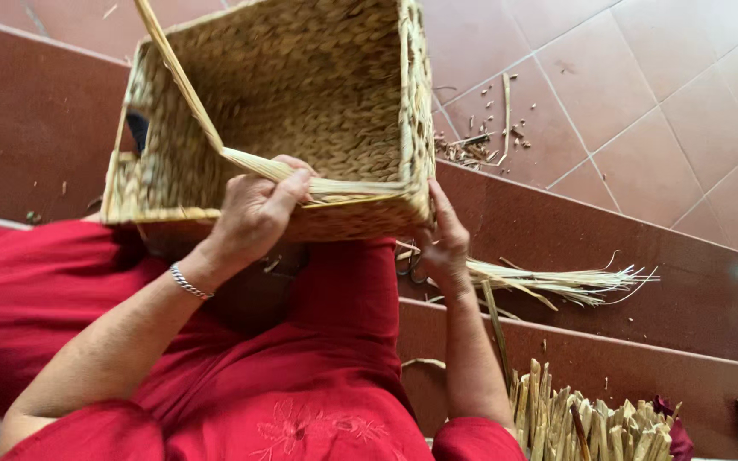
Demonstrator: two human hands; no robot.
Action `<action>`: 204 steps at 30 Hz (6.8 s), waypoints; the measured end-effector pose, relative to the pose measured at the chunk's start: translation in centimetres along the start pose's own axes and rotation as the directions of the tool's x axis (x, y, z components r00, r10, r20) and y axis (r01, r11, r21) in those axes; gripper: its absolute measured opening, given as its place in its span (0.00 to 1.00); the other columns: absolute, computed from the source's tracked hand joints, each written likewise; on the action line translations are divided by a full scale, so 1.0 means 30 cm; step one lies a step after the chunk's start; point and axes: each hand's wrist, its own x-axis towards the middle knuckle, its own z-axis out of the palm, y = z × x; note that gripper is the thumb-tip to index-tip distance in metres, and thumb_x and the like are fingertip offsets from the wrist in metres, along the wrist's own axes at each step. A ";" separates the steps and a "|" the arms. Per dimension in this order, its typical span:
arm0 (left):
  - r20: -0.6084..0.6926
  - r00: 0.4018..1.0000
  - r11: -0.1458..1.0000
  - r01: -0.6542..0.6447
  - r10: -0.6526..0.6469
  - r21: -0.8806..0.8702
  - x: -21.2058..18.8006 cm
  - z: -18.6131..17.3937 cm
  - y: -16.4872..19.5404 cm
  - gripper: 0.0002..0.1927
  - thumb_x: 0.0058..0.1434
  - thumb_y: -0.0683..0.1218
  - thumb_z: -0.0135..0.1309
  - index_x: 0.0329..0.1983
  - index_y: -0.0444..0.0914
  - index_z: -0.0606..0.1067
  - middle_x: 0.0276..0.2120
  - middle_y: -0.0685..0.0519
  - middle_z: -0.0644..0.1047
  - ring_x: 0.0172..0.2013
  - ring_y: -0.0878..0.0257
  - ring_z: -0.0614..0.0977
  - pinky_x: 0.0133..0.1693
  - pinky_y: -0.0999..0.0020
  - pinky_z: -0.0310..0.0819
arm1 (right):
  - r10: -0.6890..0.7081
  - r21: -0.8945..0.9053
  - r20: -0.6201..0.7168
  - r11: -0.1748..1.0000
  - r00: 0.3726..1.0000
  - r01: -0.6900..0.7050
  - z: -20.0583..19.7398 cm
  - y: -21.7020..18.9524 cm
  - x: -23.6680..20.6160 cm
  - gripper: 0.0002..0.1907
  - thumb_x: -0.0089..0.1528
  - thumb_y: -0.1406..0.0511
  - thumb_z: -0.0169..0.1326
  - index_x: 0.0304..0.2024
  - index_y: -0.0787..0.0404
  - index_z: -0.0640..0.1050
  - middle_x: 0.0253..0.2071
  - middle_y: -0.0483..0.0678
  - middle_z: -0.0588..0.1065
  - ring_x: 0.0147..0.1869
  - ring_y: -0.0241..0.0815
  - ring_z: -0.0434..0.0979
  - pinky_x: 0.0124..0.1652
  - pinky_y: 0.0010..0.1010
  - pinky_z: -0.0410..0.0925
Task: The person weaves a rectangular basket by hand, interlacing dried palm leaves along the rim. They hold the basket on their lap, insert strips of material, and tuck them into the weave to reinforce the edge.
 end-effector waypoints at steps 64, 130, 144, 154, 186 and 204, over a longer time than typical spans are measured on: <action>0.679 0.726 0.923 0.328 -0.109 -0.202 1.307 0.594 -0.223 0.17 0.53 0.41 0.67 0.45 0.32 0.80 0.37 0.47 0.83 0.37 0.62 0.84 0.41 0.66 0.85 | 0.342 0.515 -0.374 0.850 0.862 -0.114 -0.128 0.432 0.828 0.14 0.66 0.69 0.56 0.52 0.69 0.77 0.43 0.46 0.78 0.45 0.31 0.75 0.46 0.22 0.70; 0.640 0.747 0.916 0.366 -0.183 -0.165 1.272 0.628 -0.275 0.13 0.53 0.47 0.67 0.38 0.37 0.81 0.30 0.58 0.81 0.32 0.73 0.80 0.36 0.77 0.76 | -0.249 -0.437 -0.448 0.899 0.859 0.032 -0.146 0.340 0.871 0.03 0.64 0.71 0.56 0.37 0.67 0.77 0.54 0.60 0.79 0.51 0.51 0.86 0.48 0.37 0.81; 0.593 0.789 0.934 0.316 -0.162 -0.165 1.268 0.623 -0.291 0.19 0.58 0.46 0.62 0.53 0.39 0.75 0.32 0.59 0.79 0.34 0.72 0.77 0.37 0.76 0.73 | 0.017 -0.053 -0.312 0.998 0.950 -0.036 -0.191 0.307 0.566 0.06 0.54 0.78 0.50 0.27 0.64 0.71 0.37 0.52 0.79 0.28 0.33 0.69 0.25 0.24 0.65; 0.655 0.751 0.952 0.135 0.083 -0.275 1.246 0.614 -0.281 0.13 0.62 0.41 0.61 0.50 0.38 0.80 0.34 0.63 0.76 0.36 0.76 0.75 0.42 0.78 0.75 | 0.152 -0.411 0.220 0.910 0.964 -0.050 -0.105 0.418 0.250 0.10 0.47 0.78 0.53 0.23 0.61 0.68 0.25 0.48 0.69 0.26 0.41 0.70 0.24 0.34 0.68; 0.467 0.680 0.720 -0.683 0.565 0.124 1.166 0.611 -0.177 0.06 0.64 0.41 0.60 0.41 0.35 0.75 0.35 0.46 0.77 0.39 0.47 0.81 0.41 0.56 0.77 | 0.045 0.003 -0.251 0.999 0.967 -0.045 -0.129 0.266 0.607 0.16 0.72 0.63 0.52 0.30 0.63 0.72 0.30 0.40 0.68 0.31 0.28 0.66 0.30 0.23 0.63; 0.504 0.843 0.825 0.414 -0.188 -0.384 1.259 0.591 -0.258 0.09 0.70 0.48 0.54 0.43 0.36 0.77 0.29 0.50 0.82 0.27 0.65 0.83 0.28 0.72 0.76 | 0.296 0.236 -0.354 0.946 0.887 -0.222 -0.166 0.336 0.825 0.21 0.69 0.59 0.54 0.62 0.60 0.73 0.52 0.47 0.78 0.52 0.39 0.78 0.51 0.29 0.73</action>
